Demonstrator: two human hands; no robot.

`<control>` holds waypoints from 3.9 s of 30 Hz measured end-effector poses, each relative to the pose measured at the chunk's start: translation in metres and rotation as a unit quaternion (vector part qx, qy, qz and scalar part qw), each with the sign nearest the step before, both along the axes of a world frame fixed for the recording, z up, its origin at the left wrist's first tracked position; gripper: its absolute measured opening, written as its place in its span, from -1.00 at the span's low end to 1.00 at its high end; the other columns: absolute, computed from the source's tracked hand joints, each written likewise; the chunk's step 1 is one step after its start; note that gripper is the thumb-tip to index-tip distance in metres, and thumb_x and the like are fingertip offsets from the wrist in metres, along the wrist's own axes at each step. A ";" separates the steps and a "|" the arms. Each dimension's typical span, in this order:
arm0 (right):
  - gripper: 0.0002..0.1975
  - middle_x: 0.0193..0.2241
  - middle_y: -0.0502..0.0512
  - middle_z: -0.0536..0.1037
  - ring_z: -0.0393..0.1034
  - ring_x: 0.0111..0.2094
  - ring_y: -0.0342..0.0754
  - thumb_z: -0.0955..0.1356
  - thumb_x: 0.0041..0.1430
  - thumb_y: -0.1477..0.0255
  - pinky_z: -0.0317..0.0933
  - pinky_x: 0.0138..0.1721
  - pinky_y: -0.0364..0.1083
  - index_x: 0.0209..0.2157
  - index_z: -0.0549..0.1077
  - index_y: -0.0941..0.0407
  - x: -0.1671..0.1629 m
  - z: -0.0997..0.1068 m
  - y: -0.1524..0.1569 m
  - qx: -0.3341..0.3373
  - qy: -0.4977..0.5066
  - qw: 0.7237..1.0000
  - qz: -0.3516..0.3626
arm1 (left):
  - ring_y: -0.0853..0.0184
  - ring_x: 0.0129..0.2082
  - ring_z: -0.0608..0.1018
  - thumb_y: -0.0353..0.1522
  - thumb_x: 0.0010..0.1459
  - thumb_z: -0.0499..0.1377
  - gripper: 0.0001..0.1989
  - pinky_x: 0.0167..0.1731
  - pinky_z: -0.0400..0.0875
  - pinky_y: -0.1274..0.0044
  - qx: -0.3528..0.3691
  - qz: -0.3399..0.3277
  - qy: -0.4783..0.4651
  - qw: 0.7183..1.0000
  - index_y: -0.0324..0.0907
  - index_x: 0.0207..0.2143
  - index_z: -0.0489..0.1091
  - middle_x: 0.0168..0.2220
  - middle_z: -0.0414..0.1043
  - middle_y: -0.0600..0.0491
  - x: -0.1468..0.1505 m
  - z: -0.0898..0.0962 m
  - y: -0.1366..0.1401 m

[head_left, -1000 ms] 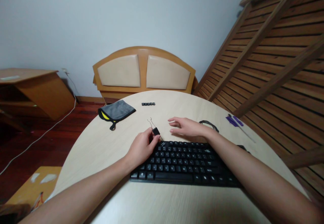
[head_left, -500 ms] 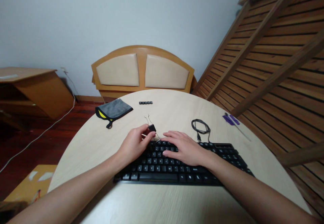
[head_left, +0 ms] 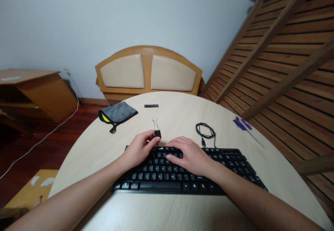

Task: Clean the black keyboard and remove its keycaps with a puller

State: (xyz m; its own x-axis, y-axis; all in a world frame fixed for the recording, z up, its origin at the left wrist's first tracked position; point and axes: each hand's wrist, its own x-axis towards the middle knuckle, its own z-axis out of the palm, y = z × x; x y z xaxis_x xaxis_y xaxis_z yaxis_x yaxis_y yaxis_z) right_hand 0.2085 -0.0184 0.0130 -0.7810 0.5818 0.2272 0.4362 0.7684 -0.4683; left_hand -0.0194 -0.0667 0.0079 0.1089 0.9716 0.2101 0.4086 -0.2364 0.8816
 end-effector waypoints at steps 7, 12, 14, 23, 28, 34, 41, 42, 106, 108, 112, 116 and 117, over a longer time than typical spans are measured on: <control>-0.73 -0.09 0.12 0.61 0.44 -0.02 0.08 0.40 0.29 0.26 0.28 0.04 0.10 -0.04 0.53 0.06 -0.001 0.001 -0.002 0.002 -0.003 1.000 -0.008 | 0.32 -0.39 0.45 -0.22 0.30 0.15 -0.75 -0.35 0.29 0.51 -0.013 -0.042 0.047 0.998 -0.18 -0.38 0.41 -0.45 0.43 0.11 0.000 0.001 -0.003; -0.72 -0.07 0.12 0.61 0.44 0.00 0.07 0.40 0.29 0.29 0.28 0.05 0.09 0.00 0.52 0.07 -0.001 0.000 -0.003 0.002 0.002 1.000 0.001 | 0.33 -0.43 0.44 -0.25 0.33 0.13 -0.74 -0.39 0.25 0.53 0.024 -0.030 0.107 0.994 -0.17 -0.41 0.38 -0.47 0.42 0.13 0.003 0.004 -0.006; -0.71 -0.05 0.12 0.60 0.44 0.01 0.06 0.40 0.28 0.31 0.27 0.07 0.09 0.01 0.51 0.06 -0.002 0.000 -0.003 0.000 0.007 1.000 0.009 | 0.33 -0.45 0.43 -0.25 0.33 0.12 -0.73 -0.40 0.24 0.52 0.027 -0.020 0.116 0.993 -0.17 -0.42 0.36 -0.49 0.40 0.13 0.003 0.004 -0.005; -0.76 -0.10 0.14 0.64 0.51 -0.06 0.07 0.42 0.26 0.30 0.31 -0.01 0.02 -0.09 0.55 0.09 -0.018 0.016 -0.003 -0.109 -0.006 0.994 -0.016 | 0.27 -0.38 0.53 -0.22 0.31 0.13 -0.76 -0.36 0.34 0.50 -0.016 -0.020 0.040 0.999 -0.17 -0.35 0.42 -0.42 0.51 0.08 0.002 0.002 -0.001; -0.86 -0.23 0.12 0.66 0.54 -0.17 0.05 0.42 0.23 0.33 0.32 -0.17 -0.04 -0.22 0.57 0.09 -0.031 0.009 0.001 -0.110 0.003 0.992 -0.061 | 0.29 -0.40 0.52 -0.18 0.30 0.14 -0.74 -0.37 0.34 0.51 -0.025 -0.022 0.006 0.999 -0.17 -0.35 0.41 -0.42 0.49 0.10 0.002 -0.001 -0.001; -0.84 -0.22 0.10 0.66 0.54 -0.17 0.04 0.43 0.25 0.31 0.31 -0.16 -0.04 -0.20 0.58 0.08 -0.030 0.000 -0.001 -0.103 0.019 0.992 -0.077 | 0.29 -0.40 0.51 -0.18 0.31 0.16 -0.73 -0.35 0.34 0.50 -0.034 -0.025 -0.013 0.999 -0.18 -0.35 0.42 -0.42 0.49 0.09 0.002 -0.002 -0.001; -0.87 -0.18 0.06 0.66 0.53 -0.13 0.01 0.40 0.30 0.33 0.30 -0.11 -0.04 -0.18 0.57 0.06 -0.030 -0.003 -0.002 -0.112 0.058 0.989 -0.074 | 0.29 -0.39 0.54 -0.16 0.29 0.16 -0.72 -0.33 0.39 0.49 -0.042 -0.009 -0.057 0.997 -0.18 -0.36 0.40 -0.42 0.51 0.08 0.000 -0.005 0.003; -0.88 -0.17 0.05 0.66 0.53 -0.13 0.00 0.40 0.30 0.34 0.30 -0.09 -0.04 -0.18 0.56 0.05 -0.030 -0.003 -0.002 -0.117 0.070 0.988 -0.073 | 0.29 -0.39 0.55 -0.15 0.28 0.17 -0.71 -0.33 0.41 0.49 -0.048 -0.007 -0.072 0.996 -0.18 -0.36 0.40 -0.42 0.51 0.08 -0.001 -0.005 0.003; -0.65 0.06 0.19 0.48 0.46 -0.03 0.06 0.37 0.35 0.29 0.41 -0.04 0.13 0.09 0.42 0.13 -0.129 0.012 0.175 0.042 -0.206 0.929 -0.303 | 0.29 -0.46 0.46 -0.14 0.29 0.10 -0.69 -0.41 0.30 0.49 -0.047 0.047 0.034 0.997 -0.15 -0.41 0.30 -0.46 0.42 0.09 -0.001 -0.009 0.002; -0.66 0.06 0.19 0.48 0.46 -0.03 0.06 0.37 0.35 0.29 0.41 -0.04 0.13 0.09 0.42 0.13 -0.130 0.005 0.179 0.043 -0.196 0.930 -0.308 | 0.29 -0.46 0.46 -0.14 0.29 0.10 -0.69 -0.41 0.30 0.49 -0.049 0.047 0.035 0.997 -0.15 -0.41 0.30 -0.47 0.42 0.10 -0.002 -0.010 0.001; -0.67 0.06 0.18 0.48 0.45 -0.03 0.06 0.36 0.36 0.29 0.41 -0.03 0.13 0.08 0.43 0.11 -0.129 -0.010 0.182 0.048 -0.169 0.936 -0.305 | 0.29 -0.46 0.46 -0.13 0.29 0.10 -0.69 -0.41 0.30 0.50 -0.050 0.050 0.032 0.997 -0.15 -0.42 0.29 -0.47 0.42 0.10 -0.002 -0.010 0.001; -0.68 0.07 0.18 0.48 0.45 -0.03 0.05 0.36 0.36 0.29 0.40 -0.02 0.12 0.08 0.44 0.10 -0.129 -0.020 0.187 0.051 -0.143 0.942 -0.300 | 0.29 -0.46 0.47 -0.13 0.29 0.10 -0.69 -0.42 0.30 0.51 -0.051 0.047 0.031 0.997 -0.15 -0.41 0.30 -0.47 0.42 0.10 -0.001 -0.010 -0.001; -0.68 0.07 0.18 0.47 0.45 -0.02 0.05 0.36 0.37 0.29 0.40 -0.02 0.12 0.08 0.44 0.10 -0.129 -0.022 0.188 0.051 -0.137 0.943 -0.299 | 0.29 -0.46 0.47 -0.13 0.28 0.11 -0.69 -0.42 0.30 0.51 -0.050 0.048 0.031 0.997 -0.15 -0.42 0.30 -0.47 0.42 0.10 -0.001 -0.009 -0.001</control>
